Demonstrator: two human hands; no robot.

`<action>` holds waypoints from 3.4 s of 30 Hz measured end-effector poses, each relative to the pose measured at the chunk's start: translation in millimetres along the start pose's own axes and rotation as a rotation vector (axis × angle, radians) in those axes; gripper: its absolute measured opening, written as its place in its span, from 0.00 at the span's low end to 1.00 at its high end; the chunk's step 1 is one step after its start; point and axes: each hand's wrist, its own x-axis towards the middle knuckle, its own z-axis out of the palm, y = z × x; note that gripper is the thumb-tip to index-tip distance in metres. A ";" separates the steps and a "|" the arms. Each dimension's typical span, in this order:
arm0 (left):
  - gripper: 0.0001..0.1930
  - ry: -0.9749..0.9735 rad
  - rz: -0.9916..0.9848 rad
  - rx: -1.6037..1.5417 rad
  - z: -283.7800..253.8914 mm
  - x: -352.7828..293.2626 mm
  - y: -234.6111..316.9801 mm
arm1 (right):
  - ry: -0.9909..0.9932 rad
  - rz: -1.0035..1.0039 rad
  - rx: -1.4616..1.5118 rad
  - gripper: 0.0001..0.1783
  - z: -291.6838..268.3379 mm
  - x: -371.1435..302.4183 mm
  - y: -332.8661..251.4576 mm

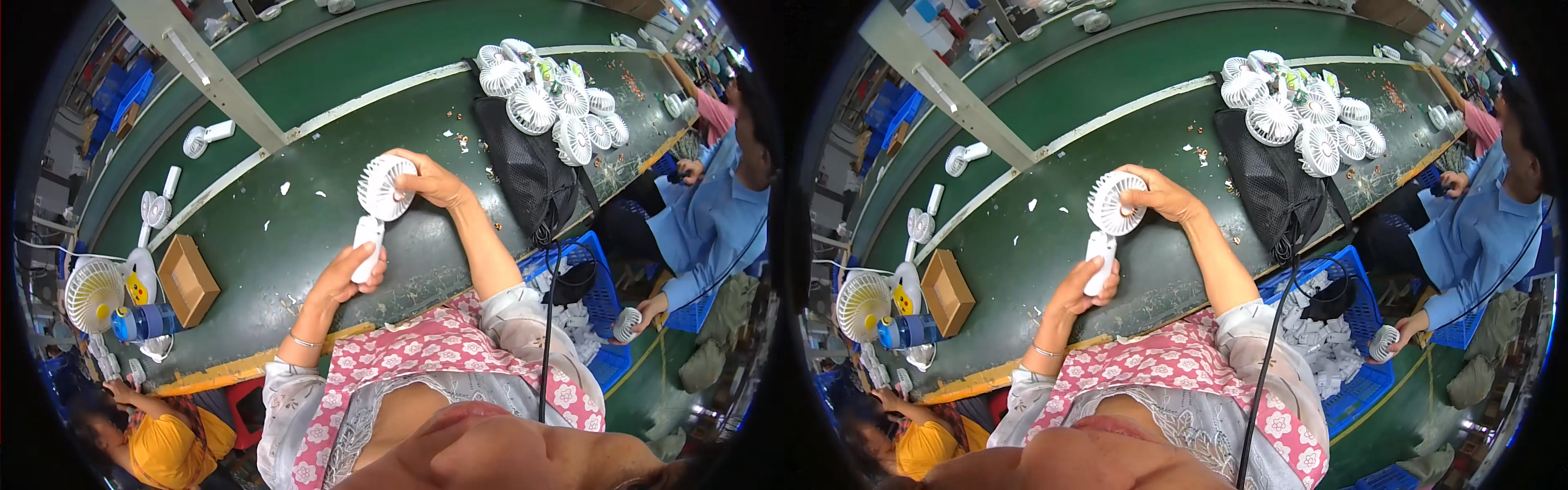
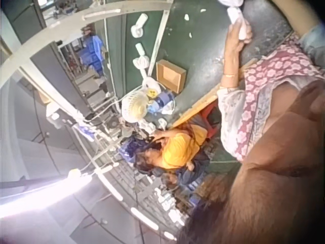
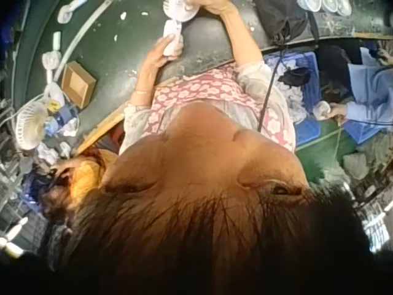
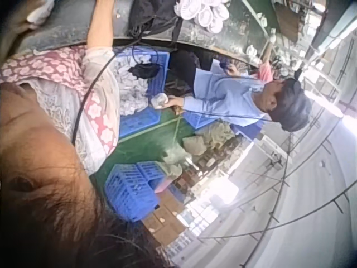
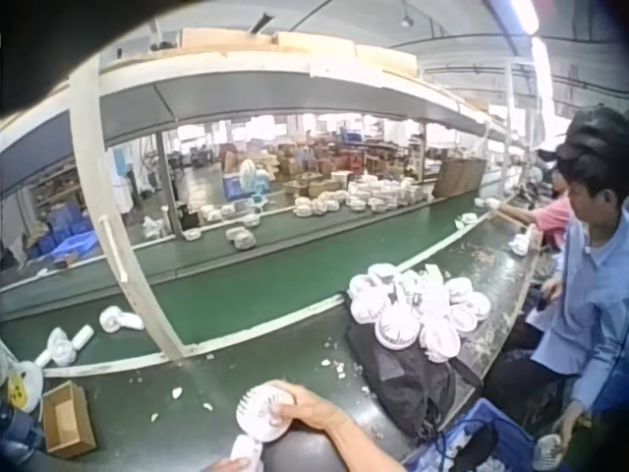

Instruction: The person assembles portable fans by fitting internal electronic components and fan heads into the casing pieces, snapping the casings closed by hand, and testing the fans.

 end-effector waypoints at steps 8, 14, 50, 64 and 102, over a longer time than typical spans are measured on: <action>0.16 0.217 0.006 0.357 -9.1 2.9 25.1 | 0.057 -0.060 0.011 0.31 0.7 9.0 10.8; 0.26 0.458 0.139 1.104 8.7 12.5 50.6 | 0.271 -0.073 -0.003 0.25 -0.4 14.6 13.7; 0.11 0.705 0.688 0.662 -50.4 31.7 15.4 | 1.976 -0.608 -0.389 0.44 -255.4 -83.3 -188.1; 0.12 0.718 0.625 1.058 -28.4 17.7 51.0 | 0.290 -0.302 -1.059 0.12 45.1 13.2 -37.7; 0.29 0.906 1.202 0.670 -42.2 -67.0 125.7 | 0.230 -0.150 -0.447 0.40 87.2 19.3 46.6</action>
